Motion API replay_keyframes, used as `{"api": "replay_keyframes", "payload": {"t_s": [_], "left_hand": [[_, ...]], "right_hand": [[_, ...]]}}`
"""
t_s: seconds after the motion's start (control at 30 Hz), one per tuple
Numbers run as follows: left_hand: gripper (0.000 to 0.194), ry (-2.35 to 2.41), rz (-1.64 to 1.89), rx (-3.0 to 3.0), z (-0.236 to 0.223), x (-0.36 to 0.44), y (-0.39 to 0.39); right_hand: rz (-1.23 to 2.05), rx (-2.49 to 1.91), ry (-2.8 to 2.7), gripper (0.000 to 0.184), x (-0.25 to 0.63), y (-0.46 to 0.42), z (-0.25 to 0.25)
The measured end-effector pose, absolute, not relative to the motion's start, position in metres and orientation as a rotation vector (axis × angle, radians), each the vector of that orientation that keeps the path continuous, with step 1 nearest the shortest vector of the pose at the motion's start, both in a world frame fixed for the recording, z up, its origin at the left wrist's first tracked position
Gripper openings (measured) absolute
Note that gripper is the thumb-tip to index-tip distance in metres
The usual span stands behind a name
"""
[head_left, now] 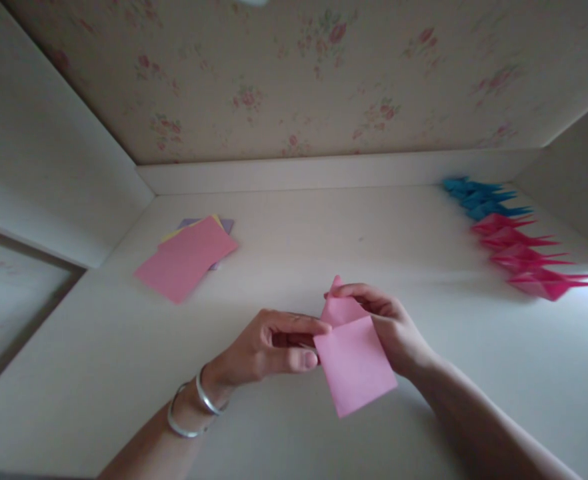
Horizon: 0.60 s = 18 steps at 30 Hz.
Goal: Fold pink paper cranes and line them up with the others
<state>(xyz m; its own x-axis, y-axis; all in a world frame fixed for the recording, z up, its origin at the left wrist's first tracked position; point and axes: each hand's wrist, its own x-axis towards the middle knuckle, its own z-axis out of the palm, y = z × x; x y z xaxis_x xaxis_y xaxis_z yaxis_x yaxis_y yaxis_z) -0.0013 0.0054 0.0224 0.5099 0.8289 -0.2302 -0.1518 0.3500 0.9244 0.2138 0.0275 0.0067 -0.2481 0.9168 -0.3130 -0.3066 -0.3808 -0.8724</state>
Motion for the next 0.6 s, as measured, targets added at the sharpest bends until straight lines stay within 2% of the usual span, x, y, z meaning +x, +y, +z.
{"api": "replay_keyframes", "payload": {"t_s": [0.27, 0.4, 0.6], "left_hand": [[0.015, 0.864, 0.882, 1.308, 0.0200, 0.0045, 0.0085], [0.010, 0.926, 1.008, 1.360, 0.0177, 0.0040, 0.0099], [0.023, 1.139, 1.140, 1.296, 0.0174, 0.0048, 0.0115]], "right_hand": [[1.842, -1.049, -0.826, 0.025, 0.2145, 0.0267, 0.0120], [1.882, -0.929, -0.865, 0.046, 0.2170, 0.0254, 0.0083], [1.753, -0.820, -1.067, 0.072, 0.2156, 0.0185, 0.0073]]}}
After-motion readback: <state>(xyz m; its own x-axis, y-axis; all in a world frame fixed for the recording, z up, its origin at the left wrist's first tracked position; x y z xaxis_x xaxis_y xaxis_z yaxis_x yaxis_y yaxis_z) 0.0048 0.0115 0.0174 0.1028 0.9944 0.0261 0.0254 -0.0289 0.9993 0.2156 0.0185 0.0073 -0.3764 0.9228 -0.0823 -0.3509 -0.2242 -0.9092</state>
